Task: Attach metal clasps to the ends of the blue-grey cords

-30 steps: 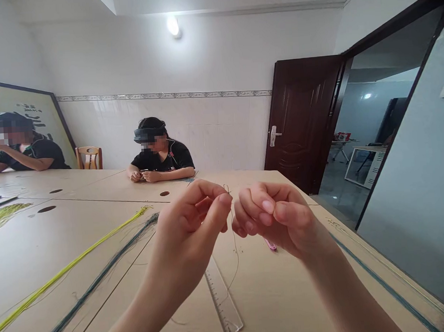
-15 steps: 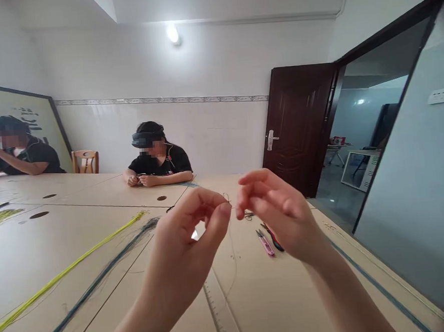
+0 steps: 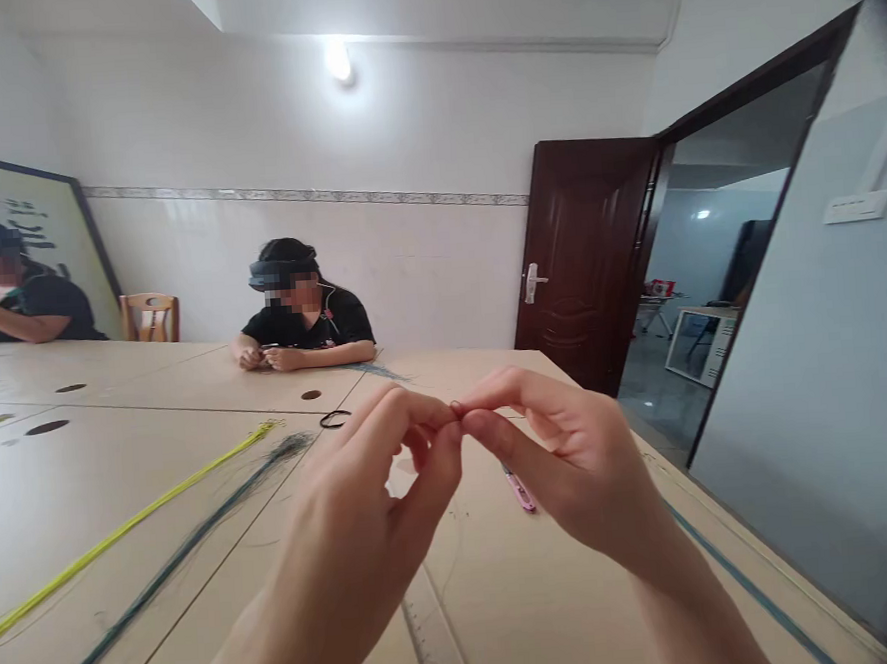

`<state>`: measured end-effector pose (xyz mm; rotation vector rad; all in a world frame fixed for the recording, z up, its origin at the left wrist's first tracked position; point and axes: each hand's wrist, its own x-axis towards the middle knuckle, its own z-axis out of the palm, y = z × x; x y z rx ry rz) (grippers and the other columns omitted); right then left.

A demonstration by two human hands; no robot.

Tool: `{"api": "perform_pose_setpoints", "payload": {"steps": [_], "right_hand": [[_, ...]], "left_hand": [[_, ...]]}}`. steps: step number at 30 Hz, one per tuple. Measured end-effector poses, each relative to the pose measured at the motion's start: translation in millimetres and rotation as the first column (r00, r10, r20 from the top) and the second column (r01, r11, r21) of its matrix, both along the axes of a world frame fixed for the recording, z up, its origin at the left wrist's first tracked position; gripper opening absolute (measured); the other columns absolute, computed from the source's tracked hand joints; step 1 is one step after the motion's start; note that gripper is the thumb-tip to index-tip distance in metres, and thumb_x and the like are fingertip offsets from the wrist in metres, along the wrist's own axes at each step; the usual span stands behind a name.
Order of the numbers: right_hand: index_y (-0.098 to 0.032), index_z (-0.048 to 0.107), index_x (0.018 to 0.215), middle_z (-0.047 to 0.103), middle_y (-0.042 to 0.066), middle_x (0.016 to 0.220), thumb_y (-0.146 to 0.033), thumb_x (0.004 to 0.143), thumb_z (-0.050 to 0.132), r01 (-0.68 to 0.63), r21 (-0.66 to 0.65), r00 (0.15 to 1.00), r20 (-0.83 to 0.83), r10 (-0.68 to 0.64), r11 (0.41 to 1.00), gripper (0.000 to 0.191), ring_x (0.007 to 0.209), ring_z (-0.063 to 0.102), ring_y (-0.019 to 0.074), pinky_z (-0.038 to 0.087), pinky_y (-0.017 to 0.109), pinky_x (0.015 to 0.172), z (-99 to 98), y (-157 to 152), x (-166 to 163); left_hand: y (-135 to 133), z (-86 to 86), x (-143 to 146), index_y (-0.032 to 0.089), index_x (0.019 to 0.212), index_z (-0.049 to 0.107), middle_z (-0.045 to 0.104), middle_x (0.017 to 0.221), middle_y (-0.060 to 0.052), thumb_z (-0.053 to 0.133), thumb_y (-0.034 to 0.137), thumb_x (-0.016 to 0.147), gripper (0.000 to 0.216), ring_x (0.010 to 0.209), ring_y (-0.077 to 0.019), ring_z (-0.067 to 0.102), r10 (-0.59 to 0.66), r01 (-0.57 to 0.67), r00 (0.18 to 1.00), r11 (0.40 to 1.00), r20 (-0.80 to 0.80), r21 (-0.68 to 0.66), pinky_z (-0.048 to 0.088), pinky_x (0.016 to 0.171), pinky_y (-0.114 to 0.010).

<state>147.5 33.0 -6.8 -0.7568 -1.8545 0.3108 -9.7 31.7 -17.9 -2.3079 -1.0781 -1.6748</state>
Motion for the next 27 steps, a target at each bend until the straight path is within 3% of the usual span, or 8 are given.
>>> {"api": "perform_pose_setpoints", "payload": {"steps": [8, 13, 19, 23, 27], "right_hand": [[-0.019, 0.06, 0.086, 0.062, -0.003, 0.078, -0.017, 0.088, 0.055, 0.053, 0.281, 0.991, 0.107, -0.086, 0.958, 0.006, 0.067, 0.057, 0.0065, 0.043, 0.02, 0.061, -1.1, -0.1, 1.4], [-0.015, 0.055, 0.084, 0.058, 0.001, 0.076, -0.009, 0.085, 0.052, 0.076, 0.499, 0.958, 0.203, -0.201, 0.863, 0.007, 0.067, 0.051, 0.0097, 0.041, 0.025, 0.061, -1.5, -0.2, 0.4], [-0.018, 0.051, 0.077, 0.059, 0.001, 0.078, -0.01, 0.085, 0.055, 0.13, 0.67, 0.909, 0.215, -0.358, 0.731, 0.011, 0.068, 0.053, 0.0103, 0.041, 0.025, 0.059, -4.4, 3.8, 3.0], [-0.019, 0.05, 0.075, 0.06, 0.003, 0.082, -0.013, 0.083, 0.059, 0.136, 0.718, 0.89, 0.215, -0.403, 0.683, 0.014, 0.076, 0.055, 0.0128, 0.044, 0.027, 0.066, -4.6, 4.2, 5.0], [-0.017, 0.054, 0.078, 0.06, 0.003, 0.079, -0.008, 0.081, 0.06, 0.115, 0.702, 0.925, 0.182, -0.334, 0.702, 0.011, 0.074, 0.055, 0.0124, 0.044, 0.028, 0.067, -4.4, 4.9, 2.6]], "left_hand": [[-3.5, 9.4, -2.2, 0.022, 0.069, 0.056, 0.05, 0.057, 0.006, 0.051, 0.022, 0.086, 0.017, 0.053, -0.0069, 0.045, -0.194, 0.233, 0.968, 0.933, 0.161, -0.276, 0.036, 0.044, -0.014], [-3.2, 9.4, -3.4, 0.021, 0.07, 0.056, 0.053, 0.06, 0.006, 0.051, 0.021, 0.086, 0.016, 0.057, -0.0066, 0.046, -0.251, 0.298, 0.951, 0.896, 0.179, -0.328, 0.037, 0.047, -0.015], [-1.9, 7.8, -1.8, 0.02, 0.071, 0.056, 0.052, 0.062, 0.004, 0.05, 0.023, 0.087, 0.017, 0.058, -0.0074, 0.046, -0.285, 0.351, 0.933, 0.857, 0.22, -0.377, 0.035, 0.046, -0.016], [1.3, 8.3, -1.1, 0.02, 0.073, 0.053, 0.05, 0.061, 0.004, 0.046, 0.028, 0.09, 0.02, 0.057, -0.0068, 0.046, -0.355, 0.451, 0.89, 0.776, 0.285, -0.441, 0.037, 0.05, -0.017], [2.2, 7.4, -1.2, 0.021, 0.075, 0.052, 0.048, 0.058, 0.005, 0.045, 0.032, 0.091, 0.021, 0.056, -0.0067, 0.044, -0.373, 0.509, 0.857, 0.72, 0.356, -0.472, 0.036, 0.051, -0.017]]}}
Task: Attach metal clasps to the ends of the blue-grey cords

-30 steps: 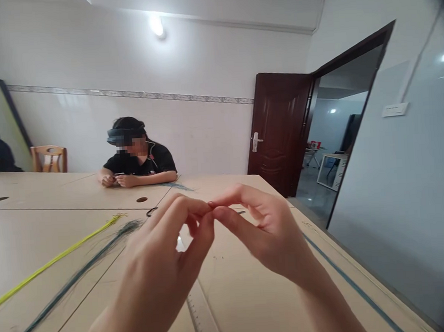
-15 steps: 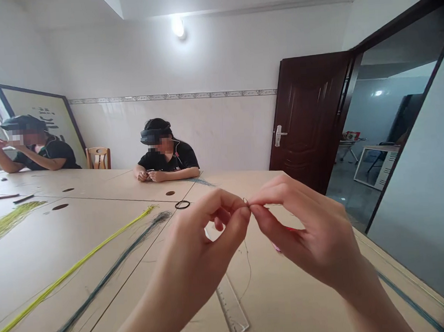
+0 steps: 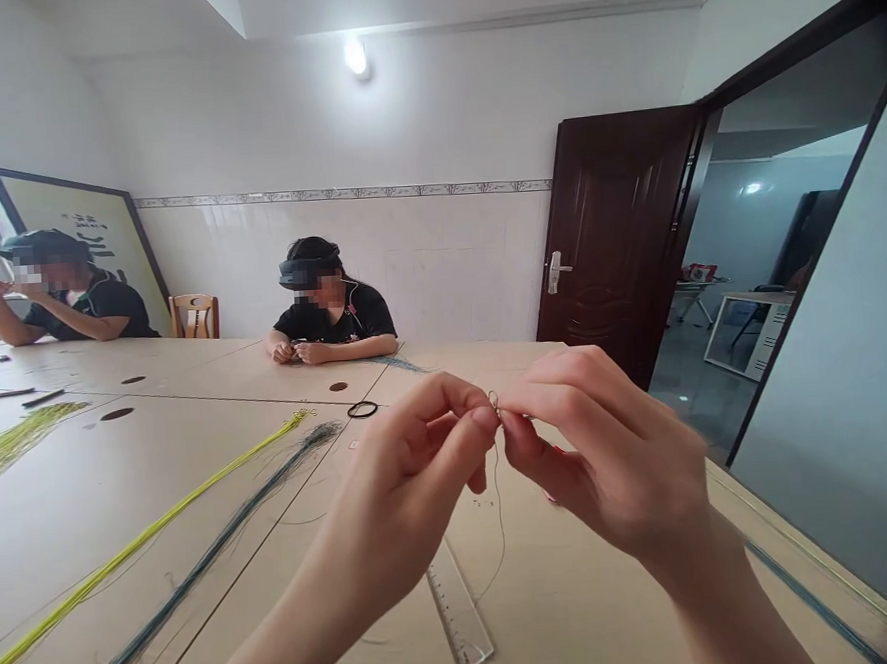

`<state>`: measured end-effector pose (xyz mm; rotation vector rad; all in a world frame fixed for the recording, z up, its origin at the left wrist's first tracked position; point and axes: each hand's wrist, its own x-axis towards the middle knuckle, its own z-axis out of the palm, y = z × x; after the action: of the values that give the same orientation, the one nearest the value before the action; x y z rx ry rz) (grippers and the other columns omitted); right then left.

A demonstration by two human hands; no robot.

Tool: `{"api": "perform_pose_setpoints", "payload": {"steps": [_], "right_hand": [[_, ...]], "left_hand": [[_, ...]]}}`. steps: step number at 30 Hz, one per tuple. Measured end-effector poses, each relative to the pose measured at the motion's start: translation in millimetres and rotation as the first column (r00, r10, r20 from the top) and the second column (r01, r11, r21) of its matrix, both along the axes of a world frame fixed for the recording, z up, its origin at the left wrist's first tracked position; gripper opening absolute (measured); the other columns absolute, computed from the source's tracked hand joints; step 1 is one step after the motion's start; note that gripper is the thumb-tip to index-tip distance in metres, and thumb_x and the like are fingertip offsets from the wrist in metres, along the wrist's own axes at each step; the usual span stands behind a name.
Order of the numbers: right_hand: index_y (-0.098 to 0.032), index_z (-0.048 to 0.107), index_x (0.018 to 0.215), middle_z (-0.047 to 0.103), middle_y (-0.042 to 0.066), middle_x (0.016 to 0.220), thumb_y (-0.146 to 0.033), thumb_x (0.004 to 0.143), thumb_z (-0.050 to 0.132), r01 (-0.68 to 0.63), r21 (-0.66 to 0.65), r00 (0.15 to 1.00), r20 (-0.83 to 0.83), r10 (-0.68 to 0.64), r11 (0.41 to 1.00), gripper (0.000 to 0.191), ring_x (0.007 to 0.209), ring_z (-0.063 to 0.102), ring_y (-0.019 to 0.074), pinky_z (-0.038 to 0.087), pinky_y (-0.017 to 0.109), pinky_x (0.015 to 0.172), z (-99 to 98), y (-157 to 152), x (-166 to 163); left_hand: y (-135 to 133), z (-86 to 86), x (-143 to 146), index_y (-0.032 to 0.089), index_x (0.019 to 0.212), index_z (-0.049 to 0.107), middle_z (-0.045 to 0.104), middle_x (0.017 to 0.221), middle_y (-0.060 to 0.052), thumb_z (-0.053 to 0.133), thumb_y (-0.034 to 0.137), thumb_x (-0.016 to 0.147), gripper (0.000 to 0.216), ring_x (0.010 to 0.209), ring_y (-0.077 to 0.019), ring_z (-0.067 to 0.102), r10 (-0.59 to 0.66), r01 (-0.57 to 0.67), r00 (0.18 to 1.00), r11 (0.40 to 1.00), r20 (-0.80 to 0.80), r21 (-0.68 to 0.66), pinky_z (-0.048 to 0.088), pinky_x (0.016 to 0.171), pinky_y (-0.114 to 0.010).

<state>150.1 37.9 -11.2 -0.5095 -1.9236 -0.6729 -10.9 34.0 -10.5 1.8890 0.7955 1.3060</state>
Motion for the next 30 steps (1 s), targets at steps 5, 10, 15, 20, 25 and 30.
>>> {"api": "perform_pose_setpoints", "payload": {"steps": [5, 10, 15, 20, 25, 30], "right_hand": [[-0.02, 0.058, 0.082, 0.061, -0.002, 0.075, -0.015, 0.085, 0.055, -0.182, -0.356, 0.955, -0.284, 0.08, 0.916, 0.007, 0.07, 0.056, 0.0086, 0.044, 0.021, 0.06, 0.9, -1.5, -2.7], [-0.027, 0.064, 0.086, 0.063, -0.006, 0.076, -0.025, 0.089, 0.052, -0.273, -0.592, 0.939, -0.334, 0.077, 0.758, 0.013, 0.067, 0.059, 0.0069, 0.041, 0.015, 0.047, 5.4, -5.3, -1.5], [-0.025, 0.064, 0.087, 0.064, -0.006, 0.076, -0.022, 0.088, 0.055, -0.282, -0.574, 0.941, -0.321, 0.105, 0.769, 0.01, 0.069, 0.059, 0.0068, 0.046, 0.017, 0.06, 6.1, -4.8, -2.3], [-0.02, 0.061, 0.085, 0.063, -0.004, 0.077, -0.014, 0.084, 0.058, -0.137, -0.383, 0.978, -0.198, 0.063, 0.913, 0.007, 0.068, 0.056, 0.0067, 0.043, 0.019, 0.059, 3.2, -2.2, -2.8], [-0.018, 0.057, 0.083, 0.059, 0.0, 0.07, -0.009, 0.083, 0.055, -0.014, -0.149, 0.999, -0.052, 0.006, 0.989, 0.009, 0.065, 0.053, 0.0112, 0.042, 0.026, 0.06, 1.7, 1.9, -3.9], [-0.017, 0.056, 0.079, 0.061, 0.001, 0.07, -0.008, 0.081, 0.055, 0.027, -0.086, 0.999, -0.028, -0.029, 0.996, 0.009, 0.064, 0.052, 0.0112, 0.042, 0.027, 0.06, 1.9, 2.8, -3.9]], "left_hand": [[-3.4, -0.4, 0.0, 0.02, 0.073, 0.052, 0.047, 0.058, 0.005, 0.047, 0.03, 0.091, 0.021, 0.054, -0.0056, 0.044, 0.092, -0.093, 0.996, 0.988, 0.016, 0.125, 0.036, 0.047, -0.014], [-5.0, -1.9, 2.4, 0.022, 0.078, 0.053, 0.049, 0.061, 0.005, 0.047, 0.027, 0.091, 0.015, 0.056, -0.0066, 0.045, 0.224, -0.209, 0.974, 0.941, -0.025, 0.268, 0.033, 0.042, -0.013], [-3.5, -5.6, 3.5, 0.024, 0.078, 0.052, 0.049, 0.064, 0.005, 0.047, 0.025, 0.091, 0.014, 0.059, -0.0062, 0.046, 0.272, -0.239, 0.96, 0.915, -0.06, 0.325, 0.036, 0.045, -0.011], [-4.4, -5.6, 1.7, 0.025, 0.08, 0.05, 0.048, 0.066, 0.005, 0.044, 0.026, 0.092, 0.014, 0.056, -0.0067, 0.043, 0.335, -0.273, 0.935, 0.888, -0.114, 0.37, 0.034, 0.042, -0.011], [-4.2, -7.4, -0.1, 0.025, 0.079, 0.049, 0.05, 0.07, 0.006, 0.045, 0.027, 0.092, 0.014, 0.06, -0.0068, 0.045, 0.352, -0.278, 0.924, 0.886, -0.149, 0.372, 0.036, 0.044, -0.013], [-2.9, -9.3, 1.4, 0.025, 0.079, 0.049, 0.05, 0.071, 0.006, 0.045, 0.028, 0.092, 0.014, 0.063, -0.0071, 0.045, 0.341, -0.273, 0.929, 0.891, -0.141, 0.362, 0.038, 0.048, -0.013]]}}
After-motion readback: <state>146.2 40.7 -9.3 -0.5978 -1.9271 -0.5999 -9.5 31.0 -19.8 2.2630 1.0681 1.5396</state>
